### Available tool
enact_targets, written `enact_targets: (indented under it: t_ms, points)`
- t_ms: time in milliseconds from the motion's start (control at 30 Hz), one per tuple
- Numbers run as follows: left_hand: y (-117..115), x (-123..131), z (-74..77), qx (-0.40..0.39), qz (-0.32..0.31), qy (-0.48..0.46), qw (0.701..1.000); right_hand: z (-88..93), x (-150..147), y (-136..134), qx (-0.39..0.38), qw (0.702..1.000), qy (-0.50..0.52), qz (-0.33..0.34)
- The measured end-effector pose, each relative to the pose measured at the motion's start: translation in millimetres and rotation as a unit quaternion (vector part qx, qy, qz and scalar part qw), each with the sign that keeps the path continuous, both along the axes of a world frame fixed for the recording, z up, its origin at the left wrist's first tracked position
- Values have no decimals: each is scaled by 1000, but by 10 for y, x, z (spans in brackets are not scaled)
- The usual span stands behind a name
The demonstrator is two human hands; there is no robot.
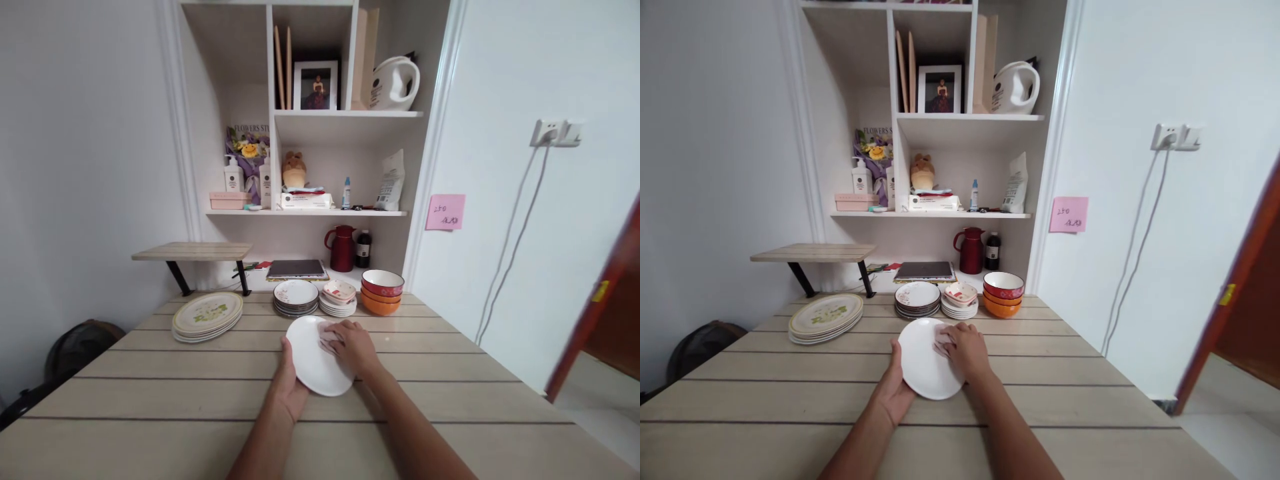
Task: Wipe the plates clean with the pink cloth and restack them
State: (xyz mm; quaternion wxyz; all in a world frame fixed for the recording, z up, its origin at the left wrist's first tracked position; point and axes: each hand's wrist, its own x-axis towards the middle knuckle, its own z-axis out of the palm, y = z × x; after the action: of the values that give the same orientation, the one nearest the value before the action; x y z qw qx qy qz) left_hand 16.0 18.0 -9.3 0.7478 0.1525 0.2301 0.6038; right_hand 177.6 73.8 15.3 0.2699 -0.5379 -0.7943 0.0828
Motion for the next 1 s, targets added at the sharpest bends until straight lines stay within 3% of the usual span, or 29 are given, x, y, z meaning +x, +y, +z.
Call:
enact_targets:
  t_ms: [167,300,367,533,700,867,1000]
  points:
    - [9,-19,-39,-3,0,-2,1000,32,182,-208,-89,990,-24,105]
    - [2,-36,-20,18,-16,-16,1000,80,26,-342,-127,966,10,225]
    - [-10,-39,9,37,-32,-22,999,69,-118,-344,-104,963,47,242]
    - [-32,-6,81,37,-49,-7,998,-13,-352,-150,-19,986,79,148]
    - [-39,34,93,15,-30,24,999,-25,-196,61,38,993,81,71]
    - [-41,38,54,8,-4,27,1000,-20,35,-8,-1,999,43,11]
    - [-18,25,-7,12,5,15,1000,-10,77,-173,-46,997,5,63]
